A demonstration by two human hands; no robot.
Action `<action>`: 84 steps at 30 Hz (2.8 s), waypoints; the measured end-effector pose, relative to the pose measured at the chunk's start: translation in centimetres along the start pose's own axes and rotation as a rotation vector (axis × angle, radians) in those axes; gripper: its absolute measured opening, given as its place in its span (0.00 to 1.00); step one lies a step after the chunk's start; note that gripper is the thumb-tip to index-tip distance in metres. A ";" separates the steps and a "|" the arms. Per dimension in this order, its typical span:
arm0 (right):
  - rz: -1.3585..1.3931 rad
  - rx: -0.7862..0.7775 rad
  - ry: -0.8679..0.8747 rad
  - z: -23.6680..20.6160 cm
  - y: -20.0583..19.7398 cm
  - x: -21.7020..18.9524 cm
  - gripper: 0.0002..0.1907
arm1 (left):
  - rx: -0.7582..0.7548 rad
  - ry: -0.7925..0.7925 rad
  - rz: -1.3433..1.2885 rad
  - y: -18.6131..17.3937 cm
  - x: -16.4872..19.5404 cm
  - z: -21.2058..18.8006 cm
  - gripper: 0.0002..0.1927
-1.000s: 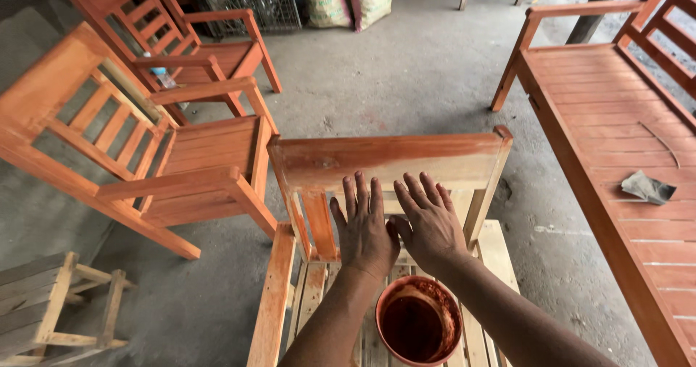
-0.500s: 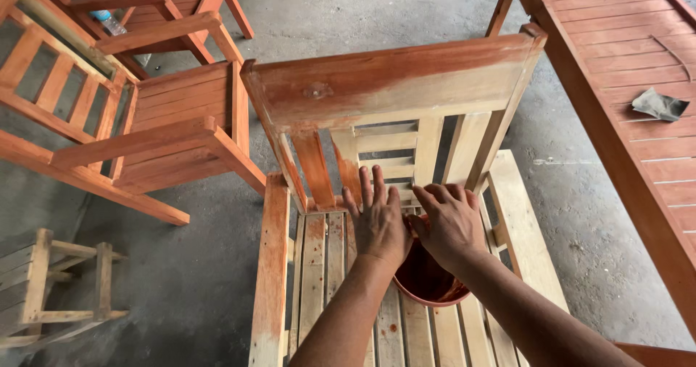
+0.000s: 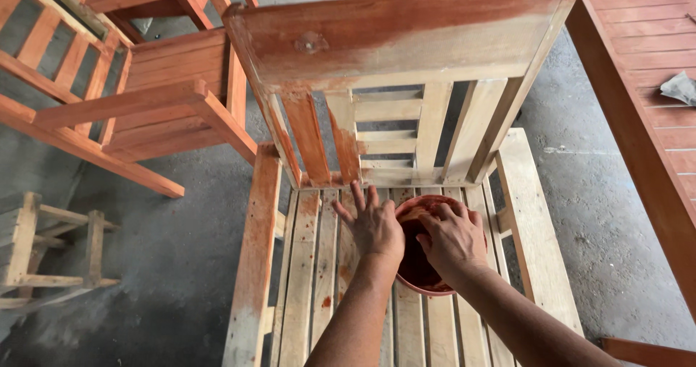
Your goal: The person applies reddish-brown stain to a wooden chair using a cloth. They repeatedly dip the cloth into a container of stain and wipe the chair's backrest and slats, covering multiple sections of the chair.
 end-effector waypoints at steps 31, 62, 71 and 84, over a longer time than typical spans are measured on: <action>-0.568 -0.720 -0.143 -2.6 10.3 3.7 0.32 | 0.121 0.263 0.028 0.4 5.3 -5.2 0.07; -0.101 -0.592 0.126 -1.6 9.9 3.7 0.16 | 0.166 0.108 0.018 -0.1 1.4 -3.2 0.07; 0.026 -0.482 0.016 0.9 2.4 1.4 0.14 | -0.066 -0.167 -0.110 -0.6 -3.1 -2.8 0.19; 1.000 -0.291 0.146 2.0 -7.9 3.1 0.13 | -0.337 0.173 -0.416 -0.6 -0.5 -3.4 0.61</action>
Point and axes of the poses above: each hand's wrist, its own z-axis towards the middle knuckle, its own y-axis out of the palm, x = y × z, the point moved 3 cm from there along z, towards the middle knuckle
